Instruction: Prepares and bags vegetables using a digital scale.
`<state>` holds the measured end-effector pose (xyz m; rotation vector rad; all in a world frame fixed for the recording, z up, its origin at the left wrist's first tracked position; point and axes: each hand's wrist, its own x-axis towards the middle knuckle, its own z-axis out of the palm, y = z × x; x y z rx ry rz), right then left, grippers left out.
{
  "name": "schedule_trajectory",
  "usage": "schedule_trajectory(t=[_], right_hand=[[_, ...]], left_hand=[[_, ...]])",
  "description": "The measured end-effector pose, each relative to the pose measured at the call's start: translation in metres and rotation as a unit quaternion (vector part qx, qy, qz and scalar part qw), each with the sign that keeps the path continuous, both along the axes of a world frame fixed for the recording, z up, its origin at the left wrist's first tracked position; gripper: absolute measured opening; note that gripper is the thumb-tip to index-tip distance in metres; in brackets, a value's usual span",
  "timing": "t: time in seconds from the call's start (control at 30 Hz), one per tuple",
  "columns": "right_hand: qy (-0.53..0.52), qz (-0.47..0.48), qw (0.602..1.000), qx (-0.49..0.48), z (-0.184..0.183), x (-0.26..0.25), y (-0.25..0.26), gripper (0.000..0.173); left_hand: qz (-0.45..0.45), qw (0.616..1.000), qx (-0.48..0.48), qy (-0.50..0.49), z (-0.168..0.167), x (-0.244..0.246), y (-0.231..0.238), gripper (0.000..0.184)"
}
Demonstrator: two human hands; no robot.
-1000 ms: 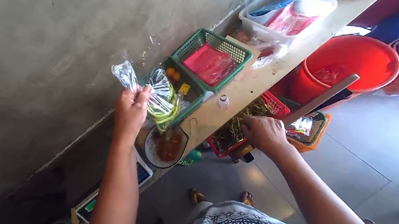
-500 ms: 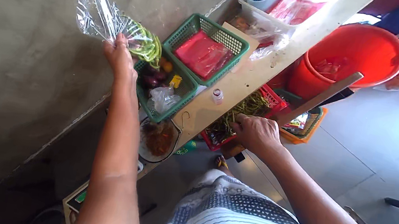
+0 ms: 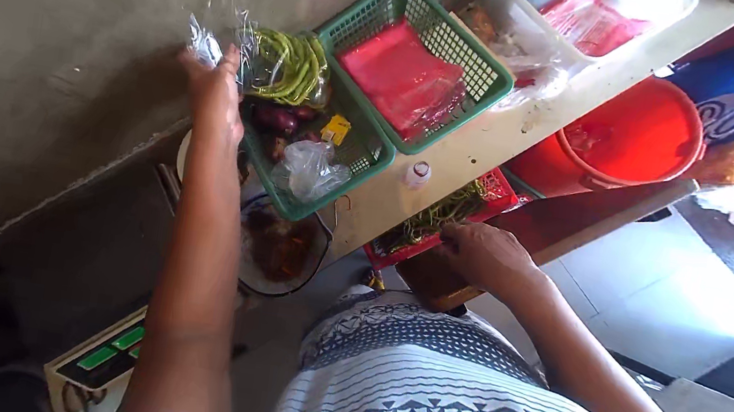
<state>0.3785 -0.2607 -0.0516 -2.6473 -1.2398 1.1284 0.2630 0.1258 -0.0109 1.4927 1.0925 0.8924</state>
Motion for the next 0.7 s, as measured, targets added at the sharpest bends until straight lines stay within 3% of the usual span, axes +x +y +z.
schedule_trajectory(t=[0.07, 0.17, 0.27, 0.33, 0.4, 0.5, 0.63, 0.7], right_hand=[[-0.003, 0.005, 1.0, -0.004, 0.001, 0.001, 0.002, 0.029], [-0.018, 0.01, 1.0, 0.015, 0.001, -0.001, -0.001, 0.028], [-0.03, -0.004, 0.992, 0.119, 0.0, 0.0, -0.009, 0.027], [-0.037, -0.015, 0.971, 0.235, -0.009, 0.0, -0.018, 0.027], [-0.001, -0.036, 0.955, 0.294, -0.011, 0.001, -0.023, 0.028], [0.031, -0.022, 0.941, 0.335, -0.011, 0.002, -0.028, 0.03], [-0.027, -0.006, 0.881, 0.472, -0.019, 0.001, -0.045, 0.02], [-0.106, -0.003, 0.875, 0.473, -0.02, 0.006, -0.058, 0.02]], left_hand=[[-0.004, 0.99, 0.134, 0.037, 0.0, -0.022, -0.006, 0.086], [-0.068, 0.966, 0.244, 0.052, 0.016, -0.057, -0.065, 0.069], [-0.31, 0.925, 0.21, 0.064, 0.026, -0.081, -0.159, 0.041], [-0.488, 0.855, 0.154, 0.084, -0.001, -0.083, -0.21, 0.033], [-0.586, 0.787, 0.106, 0.158, -0.036, -0.075, -0.253, 0.04], [-0.625, 0.731, 0.047, 0.27, -0.056, -0.055, -0.294, 0.062], [-0.54, 0.769, 0.116, 0.322, -0.06, -0.037, -0.327, 0.064], [-0.506, 0.787, 0.158, 0.316, -0.06, -0.033, -0.334, 0.064]])
